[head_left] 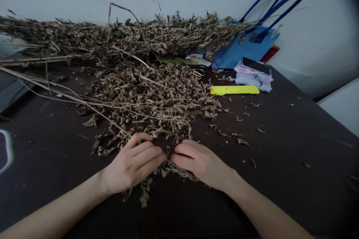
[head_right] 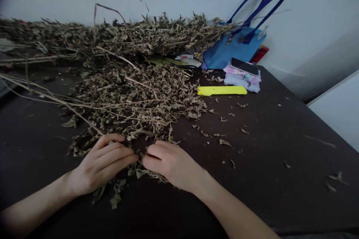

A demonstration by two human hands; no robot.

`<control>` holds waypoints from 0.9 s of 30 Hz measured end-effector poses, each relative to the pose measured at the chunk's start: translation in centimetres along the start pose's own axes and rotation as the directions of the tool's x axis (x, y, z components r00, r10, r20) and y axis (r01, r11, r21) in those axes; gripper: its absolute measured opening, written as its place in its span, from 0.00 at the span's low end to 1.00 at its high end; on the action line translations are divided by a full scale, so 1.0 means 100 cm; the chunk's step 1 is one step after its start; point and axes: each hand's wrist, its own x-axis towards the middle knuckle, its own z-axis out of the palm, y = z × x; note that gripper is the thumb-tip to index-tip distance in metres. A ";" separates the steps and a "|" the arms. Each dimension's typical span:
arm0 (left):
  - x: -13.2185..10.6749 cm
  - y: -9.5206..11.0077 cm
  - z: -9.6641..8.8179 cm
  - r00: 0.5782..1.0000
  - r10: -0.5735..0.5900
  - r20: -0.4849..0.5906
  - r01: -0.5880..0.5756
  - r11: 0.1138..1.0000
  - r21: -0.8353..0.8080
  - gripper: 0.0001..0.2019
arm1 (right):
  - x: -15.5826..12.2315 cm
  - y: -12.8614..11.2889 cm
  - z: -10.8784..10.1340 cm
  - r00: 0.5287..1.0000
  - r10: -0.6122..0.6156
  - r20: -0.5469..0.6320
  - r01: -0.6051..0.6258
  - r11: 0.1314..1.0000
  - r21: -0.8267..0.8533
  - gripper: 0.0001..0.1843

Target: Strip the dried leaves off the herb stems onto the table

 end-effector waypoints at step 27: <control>0.002 -0.004 0.003 1.000 -0.006 -0.007 0.006 0.999 0.047 0.09 | 0.005 0.012 0.012 0.990 0.031 -0.134 0.000 0.975 0.224 0.14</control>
